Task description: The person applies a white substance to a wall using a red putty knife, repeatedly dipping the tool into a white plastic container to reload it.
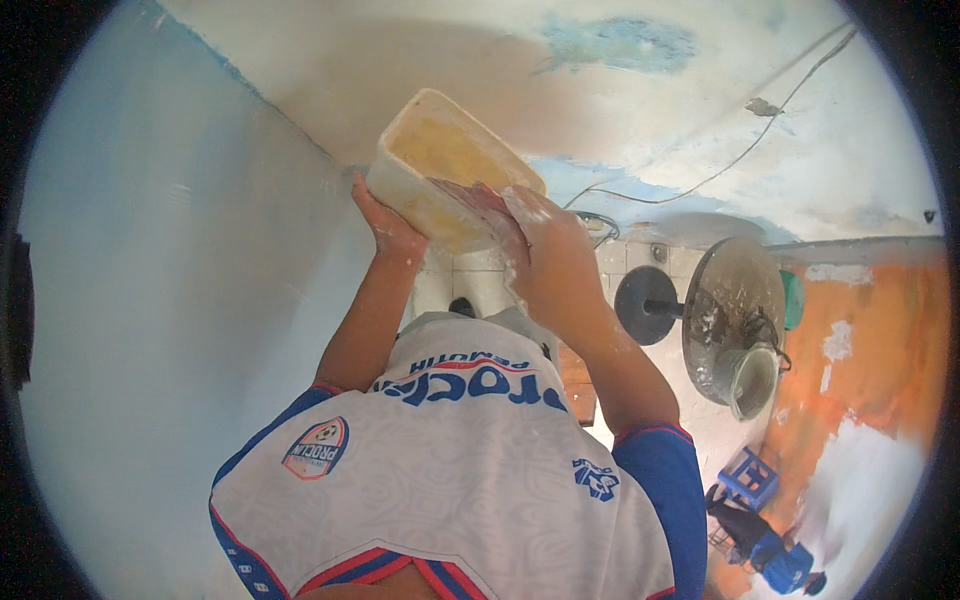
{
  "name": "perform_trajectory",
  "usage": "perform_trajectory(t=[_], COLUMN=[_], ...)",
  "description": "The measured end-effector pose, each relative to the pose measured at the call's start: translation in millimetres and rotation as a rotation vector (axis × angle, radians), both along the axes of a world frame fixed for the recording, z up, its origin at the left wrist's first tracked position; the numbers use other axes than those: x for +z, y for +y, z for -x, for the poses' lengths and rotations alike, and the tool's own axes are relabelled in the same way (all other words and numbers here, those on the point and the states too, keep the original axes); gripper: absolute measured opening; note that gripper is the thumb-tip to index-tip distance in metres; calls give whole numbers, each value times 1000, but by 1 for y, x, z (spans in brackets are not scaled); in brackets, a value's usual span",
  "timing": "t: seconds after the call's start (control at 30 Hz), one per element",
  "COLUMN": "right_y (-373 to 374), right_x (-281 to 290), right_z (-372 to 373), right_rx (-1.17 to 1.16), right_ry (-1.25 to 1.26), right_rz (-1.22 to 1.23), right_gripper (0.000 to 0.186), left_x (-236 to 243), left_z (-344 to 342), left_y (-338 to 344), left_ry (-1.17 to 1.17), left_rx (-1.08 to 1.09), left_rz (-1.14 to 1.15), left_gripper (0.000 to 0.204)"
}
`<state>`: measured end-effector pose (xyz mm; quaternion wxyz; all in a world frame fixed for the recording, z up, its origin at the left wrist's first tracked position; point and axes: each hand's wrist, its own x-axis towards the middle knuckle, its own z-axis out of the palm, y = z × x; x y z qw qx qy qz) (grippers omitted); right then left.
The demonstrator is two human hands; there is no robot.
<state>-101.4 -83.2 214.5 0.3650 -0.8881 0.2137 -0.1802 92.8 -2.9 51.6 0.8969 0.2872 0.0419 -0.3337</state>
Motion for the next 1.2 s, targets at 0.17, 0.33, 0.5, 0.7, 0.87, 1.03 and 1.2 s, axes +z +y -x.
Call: perform_trajectory(t=[0.17, 0.33, 0.5, 0.7, 0.87, 1.03, 1.2], right_y=[-23, -64, -99, -98, -115, -151, -178], right_x=[22, 37, 41, 45, 48, 42, 14], right_z=[43, 81, 113, 111, 101, 96, 103], right_rx=[44, -39, 78, 121, 280, 347, 337], right_ry=[-163, -482, -577, -238, -42, 220, 153], right_rz=[-101, -304, -280, 67, 75, -107, -512], right_gripper=[19, 19, 16, 39, 39, 38, 34], left_x=[8, -5, -42, -40, -35, -37, -32], left_z=[20, 34, 38, 57, 67, 73, 96], left_y=[2, -2, -8, -16, -25, -41, -51], left_ry=[-16, -65, -105, -145, -179, -202, -97], left_rx=[51, 41, -39, -8, 11, 59, 147], left_rz=[64, 215, 413, 450, 473, 471, 309], left_gripper=[83, 87, 89, 89, 89, 90, 90])
